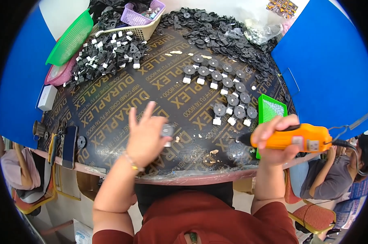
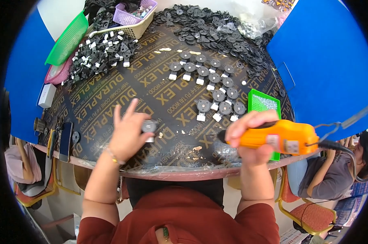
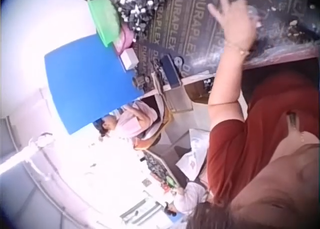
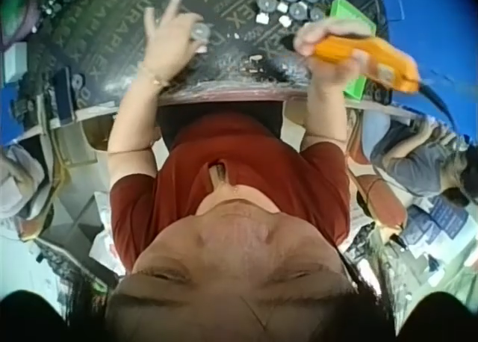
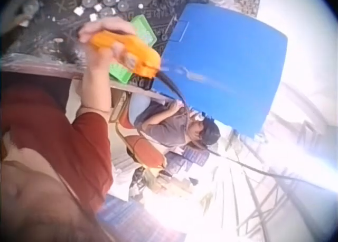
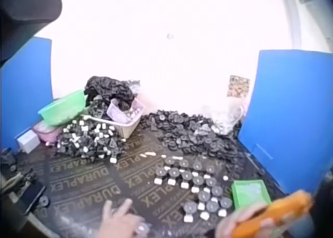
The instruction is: Assembling small round components using a handheld power tool at a factory workbench.
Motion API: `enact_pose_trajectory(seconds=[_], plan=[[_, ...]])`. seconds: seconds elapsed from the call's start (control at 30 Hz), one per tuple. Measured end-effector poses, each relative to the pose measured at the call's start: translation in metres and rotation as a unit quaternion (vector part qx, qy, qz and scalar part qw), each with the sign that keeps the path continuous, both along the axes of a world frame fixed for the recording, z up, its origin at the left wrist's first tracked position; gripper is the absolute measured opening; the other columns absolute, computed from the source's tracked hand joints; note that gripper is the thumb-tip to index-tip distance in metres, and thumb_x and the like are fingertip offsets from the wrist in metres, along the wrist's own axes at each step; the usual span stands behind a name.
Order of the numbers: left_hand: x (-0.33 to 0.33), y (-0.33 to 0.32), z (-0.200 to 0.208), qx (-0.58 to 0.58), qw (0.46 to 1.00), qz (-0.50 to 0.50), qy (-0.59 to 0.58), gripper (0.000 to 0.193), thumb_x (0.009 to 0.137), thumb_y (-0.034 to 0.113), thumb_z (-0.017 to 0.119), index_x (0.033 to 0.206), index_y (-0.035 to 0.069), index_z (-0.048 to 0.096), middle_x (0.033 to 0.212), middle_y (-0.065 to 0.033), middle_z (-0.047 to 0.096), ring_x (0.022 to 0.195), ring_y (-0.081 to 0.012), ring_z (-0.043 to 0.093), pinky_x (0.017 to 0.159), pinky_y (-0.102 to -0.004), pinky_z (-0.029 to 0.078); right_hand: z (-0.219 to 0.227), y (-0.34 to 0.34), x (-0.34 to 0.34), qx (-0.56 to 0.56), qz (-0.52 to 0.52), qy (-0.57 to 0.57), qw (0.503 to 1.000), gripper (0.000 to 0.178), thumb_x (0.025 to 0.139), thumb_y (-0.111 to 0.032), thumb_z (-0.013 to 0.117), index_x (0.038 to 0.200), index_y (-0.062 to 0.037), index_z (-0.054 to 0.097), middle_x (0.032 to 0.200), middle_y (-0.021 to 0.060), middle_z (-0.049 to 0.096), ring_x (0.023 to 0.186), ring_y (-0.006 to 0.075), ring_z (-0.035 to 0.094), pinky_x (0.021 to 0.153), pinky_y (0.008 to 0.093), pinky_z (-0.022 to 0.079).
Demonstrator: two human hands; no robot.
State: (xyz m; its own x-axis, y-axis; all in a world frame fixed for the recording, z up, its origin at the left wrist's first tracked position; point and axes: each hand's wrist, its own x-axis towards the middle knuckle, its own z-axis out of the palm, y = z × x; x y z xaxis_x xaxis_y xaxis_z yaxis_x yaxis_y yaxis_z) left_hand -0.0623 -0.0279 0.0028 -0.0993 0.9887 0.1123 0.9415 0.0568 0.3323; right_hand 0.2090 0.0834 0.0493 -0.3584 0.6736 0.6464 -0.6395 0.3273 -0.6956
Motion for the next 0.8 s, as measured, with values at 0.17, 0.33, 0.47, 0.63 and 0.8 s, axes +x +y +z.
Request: enact_pose_trajectory(seconds=[0.17,0.33,0.47,0.63,0.8], plan=[[-0.067,-0.024,0.011,-0.041,0.996,0.074,0.036,0.048,0.070,0.017,0.079,0.113,0.010,0.059,0.124,-0.0090,0.059,0.141,-0.0335,0.028,0.114,-0.0569,0.006,0.004,0.015,0.050,0.006,-0.091,-0.053,0.994,0.055,0.085,-0.056,0.063,0.102,-0.0068,0.044,0.079,0.0119,0.056,0.052,0.0149,0.054,0.049,0.0290,0.048],[-0.056,0.061,0.021,0.108,0.992,-0.036,0.053,0.041,0.079,0.021,0.073,0.114,0.009,0.058,0.131,-0.0105,0.055,0.141,-0.0332,0.028,0.115,-0.0554,0.013,0.001,0.023,0.062,-0.020,-0.108,-0.028,0.994,0.053,0.087,-0.055,0.060,0.101,-0.0064,0.044,0.078,0.0121,0.057,0.051,0.0152,0.053,0.047,0.0283,0.047],[-0.047,0.168,-0.016,0.156,0.986,-0.058,0.019,0.029,0.080,0.024,0.072,0.103,0.012,0.059,0.131,-0.0078,0.055,0.139,-0.0334,0.031,0.113,-0.0543,0.018,0.003,0.028,0.046,0.001,-0.080,-0.029,0.996,0.050,0.088,-0.050,0.062,0.100,-0.0042,0.045,0.075,0.0145,0.058,0.051,0.0170,0.055,0.049,0.0317,0.050],[-0.051,0.215,-0.044,0.069,0.994,-0.079,-0.018,0.021,0.079,0.019,0.072,0.095,0.014,0.060,0.108,-0.0054,0.066,0.138,-0.0313,0.035,0.111,-0.0588,0.016,0.009,0.042,0.064,0.028,-0.136,-0.073,0.988,0.046,0.092,-0.049,0.056,0.100,-0.0058,0.045,0.076,0.0123,0.056,0.050,0.0153,0.052,0.048,0.0291,0.047],[-0.046,0.189,-0.029,0.063,0.996,-0.066,0.013,0.023,0.074,0.015,0.075,0.090,0.013,0.059,0.110,-0.0085,0.064,0.135,-0.0311,0.039,0.111,-0.0568,0.019,0.004,0.093,0.098,0.009,-0.199,-0.047,0.979,0.030,0.089,-0.028,0.067,0.100,-0.0050,0.052,0.074,0.0117,0.060,0.055,0.0165,0.056,0.051,0.0277,0.048]])
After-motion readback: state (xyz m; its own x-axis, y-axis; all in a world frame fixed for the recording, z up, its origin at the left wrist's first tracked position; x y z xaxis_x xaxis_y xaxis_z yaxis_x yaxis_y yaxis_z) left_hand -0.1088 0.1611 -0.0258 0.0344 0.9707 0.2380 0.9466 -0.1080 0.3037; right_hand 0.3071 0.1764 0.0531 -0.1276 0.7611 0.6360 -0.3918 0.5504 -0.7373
